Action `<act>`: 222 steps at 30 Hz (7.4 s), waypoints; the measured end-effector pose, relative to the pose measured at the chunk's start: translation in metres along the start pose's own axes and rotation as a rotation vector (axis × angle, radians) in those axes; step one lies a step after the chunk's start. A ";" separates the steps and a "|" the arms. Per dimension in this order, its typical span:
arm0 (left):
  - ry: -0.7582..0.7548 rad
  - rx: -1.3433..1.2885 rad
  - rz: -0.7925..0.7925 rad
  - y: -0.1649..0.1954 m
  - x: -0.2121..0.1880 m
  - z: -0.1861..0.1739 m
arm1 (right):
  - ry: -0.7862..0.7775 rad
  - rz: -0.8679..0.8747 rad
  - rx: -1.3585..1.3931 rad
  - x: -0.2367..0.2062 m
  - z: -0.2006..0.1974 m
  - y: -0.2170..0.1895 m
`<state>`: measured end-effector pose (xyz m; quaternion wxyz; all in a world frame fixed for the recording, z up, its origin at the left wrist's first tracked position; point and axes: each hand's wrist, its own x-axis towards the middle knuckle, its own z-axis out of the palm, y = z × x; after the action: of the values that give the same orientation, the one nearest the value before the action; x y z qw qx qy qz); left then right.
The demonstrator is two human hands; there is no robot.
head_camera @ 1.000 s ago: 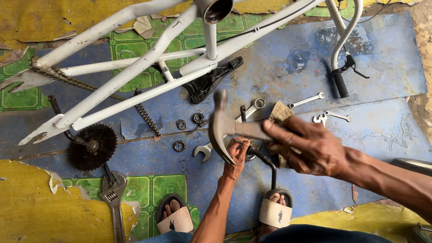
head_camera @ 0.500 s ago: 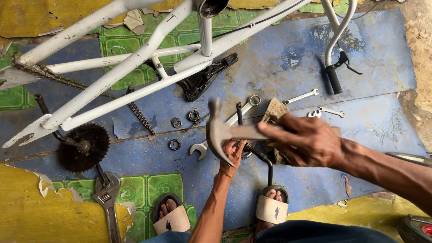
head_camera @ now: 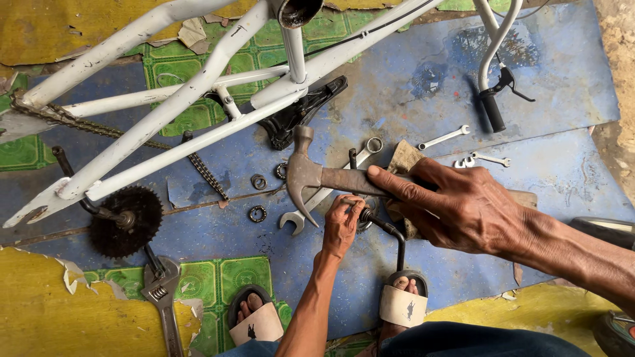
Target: The person uses a hammer and a metal rod to tap a chainring onto a crank arm. They repeatedly strike the rod to seat the chainring, then rotate the crank to check the fit.
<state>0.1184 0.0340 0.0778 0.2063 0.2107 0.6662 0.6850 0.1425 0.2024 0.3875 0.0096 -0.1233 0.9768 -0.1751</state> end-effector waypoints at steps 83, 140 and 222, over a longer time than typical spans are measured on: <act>-0.164 0.379 -0.025 0.008 0.017 -0.002 | 0.046 0.292 0.068 -0.082 0.074 0.039; -0.364 0.615 -0.081 0.015 0.052 0.008 | 0.337 0.514 0.237 -0.095 0.079 0.065; -0.424 0.511 -0.405 0.014 0.060 -0.003 | 0.192 0.646 0.287 -0.090 0.088 0.052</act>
<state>0.0668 0.0650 0.0921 0.4115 0.2562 0.7861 0.3836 0.2230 0.2418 0.2846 -0.0103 0.2114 0.9272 -0.3092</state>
